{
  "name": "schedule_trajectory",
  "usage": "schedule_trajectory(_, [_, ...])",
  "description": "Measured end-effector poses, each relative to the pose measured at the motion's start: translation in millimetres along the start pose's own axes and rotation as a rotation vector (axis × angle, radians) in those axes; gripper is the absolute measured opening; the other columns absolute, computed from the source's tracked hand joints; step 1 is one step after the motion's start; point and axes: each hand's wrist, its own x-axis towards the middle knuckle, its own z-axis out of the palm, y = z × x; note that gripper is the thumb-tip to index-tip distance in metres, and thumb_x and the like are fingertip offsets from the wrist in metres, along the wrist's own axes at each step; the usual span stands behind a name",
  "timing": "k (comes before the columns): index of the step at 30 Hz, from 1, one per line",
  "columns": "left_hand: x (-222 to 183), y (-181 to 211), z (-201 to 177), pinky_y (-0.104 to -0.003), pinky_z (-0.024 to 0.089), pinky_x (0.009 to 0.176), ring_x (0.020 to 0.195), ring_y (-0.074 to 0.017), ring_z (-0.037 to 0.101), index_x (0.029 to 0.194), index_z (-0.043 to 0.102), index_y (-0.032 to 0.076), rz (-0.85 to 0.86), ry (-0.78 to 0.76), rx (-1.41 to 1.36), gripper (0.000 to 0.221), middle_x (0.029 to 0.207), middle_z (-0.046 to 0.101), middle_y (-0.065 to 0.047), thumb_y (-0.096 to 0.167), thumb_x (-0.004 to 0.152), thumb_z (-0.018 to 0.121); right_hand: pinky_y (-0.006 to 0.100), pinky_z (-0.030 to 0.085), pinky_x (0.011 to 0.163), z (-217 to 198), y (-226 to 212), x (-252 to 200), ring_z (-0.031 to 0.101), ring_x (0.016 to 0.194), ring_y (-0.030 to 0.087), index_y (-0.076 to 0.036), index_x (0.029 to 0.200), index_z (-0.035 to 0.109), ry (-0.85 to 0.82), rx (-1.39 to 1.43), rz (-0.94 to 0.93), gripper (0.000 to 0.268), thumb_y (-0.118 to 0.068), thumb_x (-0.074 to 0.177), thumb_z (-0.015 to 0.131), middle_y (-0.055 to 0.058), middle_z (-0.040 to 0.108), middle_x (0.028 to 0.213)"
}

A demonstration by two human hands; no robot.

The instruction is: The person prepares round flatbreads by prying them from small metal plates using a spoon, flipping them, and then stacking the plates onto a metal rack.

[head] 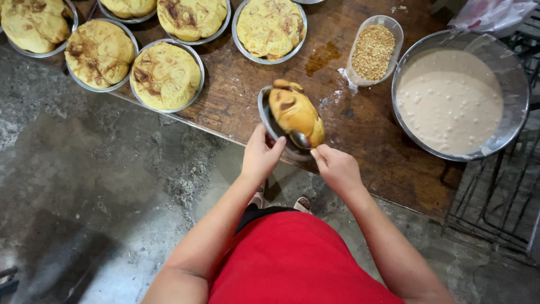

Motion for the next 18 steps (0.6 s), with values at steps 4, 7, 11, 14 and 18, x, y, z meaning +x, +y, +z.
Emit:
schedule_trajectory(4, [-8,-28,9,-0.038,0.053,0.078,0.089,-0.0331,0.060,0.100,0.061,0.004,0.366,0.291,0.258,0.027,0.098,0.060,-0.019,0.018,0.082,0.077,0.046,0.055,0.064,-18,3,-5,0.069,0.075,0.034,-0.012,0.089,0.068,0.065,-0.115,-0.226,0.028,-0.040,0.093,0.071,0.012,0.070,0.082])
schedule_trajectory(7, [2,-38,7,-0.042,0.049,0.078,0.088,-0.0331,0.057,0.088,0.058,0.000,0.154,0.155,0.168,0.021,0.088,0.059,-0.015,0.014,0.082,0.074,0.043,0.058,0.072,-30,-2,-2,0.071,0.086,0.032,-0.009,0.107,0.068,0.128,-0.069,-0.279,0.047,-0.048,0.084,0.079,0.012,0.071,0.098])
schedule_trajectory(11, [-7,-14,10,-0.039,0.052,0.071,0.079,-0.0299,0.062,0.098,0.058,0.006,-0.235,-0.089,-0.443,0.023,0.088,0.064,-0.012,0.017,0.079,0.063,0.045,0.051,0.102,-19,-17,21,0.061,0.125,0.039,-0.003,0.142,0.052,0.112,0.085,-0.248,0.104,-0.055,0.061,0.093,0.022,0.060,0.136])
schedule_trajectory(14, [-12,5,6,-0.039,0.049,0.073,0.082,-0.0297,0.057,0.094,0.059,0.002,0.058,-0.004,0.043,0.022,0.090,0.056,-0.014,0.015,0.079,0.069,0.045,0.041,0.105,-4,-12,39,0.045,0.139,0.040,-0.003,0.155,0.036,-0.048,0.137,-0.063,0.129,-0.046,0.051,0.099,0.029,0.036,0.158])
schedule_trajectory(18, [-9,20,-15,-0.038,0.050,0.068,0.076,-0.0268,0.058,0.091,0.058,0.001,0.103,-0.079,0.082,0.024,0.087,0.056,-0.014,0.014,0.077,0.072,0.042,0.040,0.115,13,27,37,0.049,0.144,0.033,-0.003,0.159,0.034,-0.040,0.350,-0.087,0.125,-0.041,0.058,0.096,0.022,0.047,0.157])
